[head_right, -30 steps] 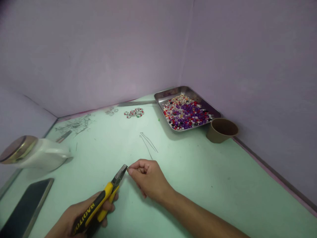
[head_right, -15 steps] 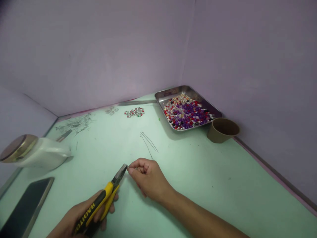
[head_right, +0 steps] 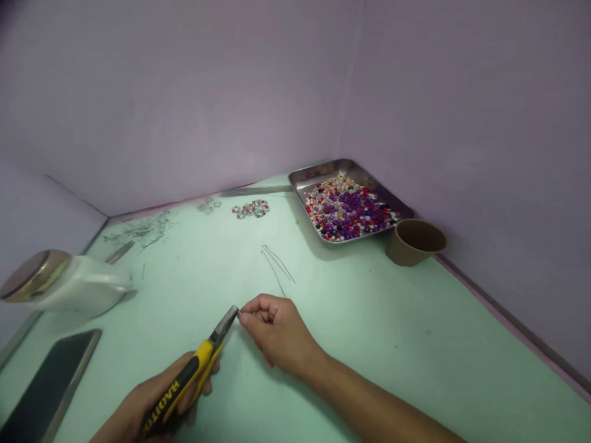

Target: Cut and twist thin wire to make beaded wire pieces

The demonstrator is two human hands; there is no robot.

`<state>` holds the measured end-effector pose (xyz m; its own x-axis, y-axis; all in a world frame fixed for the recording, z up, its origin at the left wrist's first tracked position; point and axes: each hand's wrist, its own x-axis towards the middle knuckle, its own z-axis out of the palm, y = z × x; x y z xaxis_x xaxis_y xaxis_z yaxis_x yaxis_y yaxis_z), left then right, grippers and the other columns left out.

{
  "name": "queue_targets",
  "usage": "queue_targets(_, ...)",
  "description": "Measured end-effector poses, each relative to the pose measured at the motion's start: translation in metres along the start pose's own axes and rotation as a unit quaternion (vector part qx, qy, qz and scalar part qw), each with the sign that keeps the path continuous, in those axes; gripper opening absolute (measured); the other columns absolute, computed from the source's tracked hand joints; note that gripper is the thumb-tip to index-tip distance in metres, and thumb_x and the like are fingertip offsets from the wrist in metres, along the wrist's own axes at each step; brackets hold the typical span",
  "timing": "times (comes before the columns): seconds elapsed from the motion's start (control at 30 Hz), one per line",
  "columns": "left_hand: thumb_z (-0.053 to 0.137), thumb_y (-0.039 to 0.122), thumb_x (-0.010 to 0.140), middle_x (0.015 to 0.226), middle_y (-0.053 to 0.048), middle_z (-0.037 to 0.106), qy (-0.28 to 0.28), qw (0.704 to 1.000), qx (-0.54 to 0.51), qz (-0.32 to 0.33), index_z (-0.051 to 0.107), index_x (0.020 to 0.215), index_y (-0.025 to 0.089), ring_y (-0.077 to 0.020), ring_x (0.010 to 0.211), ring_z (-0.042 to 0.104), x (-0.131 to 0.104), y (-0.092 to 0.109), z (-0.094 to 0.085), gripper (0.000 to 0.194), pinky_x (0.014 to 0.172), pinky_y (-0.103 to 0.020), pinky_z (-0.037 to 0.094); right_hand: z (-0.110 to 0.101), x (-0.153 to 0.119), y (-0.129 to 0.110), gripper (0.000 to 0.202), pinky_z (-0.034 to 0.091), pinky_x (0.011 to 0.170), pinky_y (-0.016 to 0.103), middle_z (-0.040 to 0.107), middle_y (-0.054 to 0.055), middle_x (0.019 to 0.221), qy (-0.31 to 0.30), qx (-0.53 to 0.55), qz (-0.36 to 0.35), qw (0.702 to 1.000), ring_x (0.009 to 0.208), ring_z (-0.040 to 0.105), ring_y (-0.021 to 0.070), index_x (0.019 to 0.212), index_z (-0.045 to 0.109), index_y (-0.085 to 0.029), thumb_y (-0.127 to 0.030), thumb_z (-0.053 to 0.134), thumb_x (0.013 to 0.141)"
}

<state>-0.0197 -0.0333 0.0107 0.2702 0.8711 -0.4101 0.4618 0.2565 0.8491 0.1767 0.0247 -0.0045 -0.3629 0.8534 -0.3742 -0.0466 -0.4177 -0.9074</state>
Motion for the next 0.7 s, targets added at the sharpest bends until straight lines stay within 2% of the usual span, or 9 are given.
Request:
queue_targets(0.07, 0.047, 0.006, 0.054, 0.072, 0.000, 0.058, 0.010, 1.000, 0.011, 0.016, 0.057, 0.085, 0.020, -0.0110, 0.054, 0.047, 0.0001, -0.0001, 0.0012, 0.035, 0.052, -0.021, 0.038, -0.0001, 0.0004, 0.0006, 0.016, 0.022, 0.025, 0.014, 0.038, -0.010, 0.039, -0.001, 0.000, -0.001, 1.000, 0.025, 0.030, 0.0021, 0.073, 0.053, -0.016, -0.032, 0.053, 0.073)
queue_targets(0.23, 0.049, 0.007, 0.057, 0.073, -0.002, 0.059, 0.039, 0.998, 0.040, 0.036, 0.053, 0.062, 0.018, -0.0152, 0.067, 0.054, -0.0005, 0.0070, 0.0041, 0.013, 0.059, -0.021, 0.040, 0.0002, 0.0013, 0.0019, 0.015, 0.023, 0.025, 0.014, 0.037, -0.010, 0.041, 0.000, 0.005, -0.010, 1.000, 0.025, 0.029, 0.0017, 0.072, 0.053, -0.016, -0.031, 0.052, 0.074)
queue_targets(0.33, 0.048, 0.008, 0.058, 0.072, -0.001, 0.058, 0.036, 0.998, 0.038, 0.031, 0.055, 0.069, 0.019, -0.0140, 0.062, 0.053, -0.0003, 0.0088, 0.0036, 0.017, 0.055, -0.020, 0.039, 0.0007, 0.0007, 0.0017, 0.015, 0.022, 0.025, 0.014, 0.038, -0.010, 0.042, 0.001, 0.005, -0.010, 1.000, 0.026, 0.030, 0.0018, 0.072, 0.052, -0.016, -0.031, 0.052, 0.074)
queue_targets(0.5, 0.041, 0.001, 0.052, 0.071, 0.000, 0.057, -0.003, 0.999, 0.049, 0.011, 0.053, 0.064, 0.018, -0.0106, 0.056, 0.048, 0.0003, 0.0050, 0.0010, 0.025, 0.051, -0.019, 0.037, 0.0011, 0.0001, 0.0007, 0.014, 0.023, 0.025, 0.014, 0.038, -0.010, 0.041, 0.000, 0.003, -0.011, 1.000, 0.026, 0.030, 0.0019, 0.072, 0.052, -0.016, -0.030, 0.051, 0.074)
queue_targets(0.7, 0.038, 0.000, 0.050, 0.071, 0.002, 0.053, -0.001, 0.999, 0.032, 0.030, 0.052, 0.084, 0.019, -0.0085, 0.053, 0.043, -0.0012, 0.0002, 0.0015, 0.042, 0.052, -0.019, 0.037, 0.0007, 0.0019, 0.0014, 0.012, 0.023, 0.025, 0.013, 0.039, -0.010, 0.041, 0.000, 0.007, -0.005, 1.000, 0.025, 0.030, 0.0017, 0.071, 0.051, -0.016, -0.028, 0.051, 0.074)
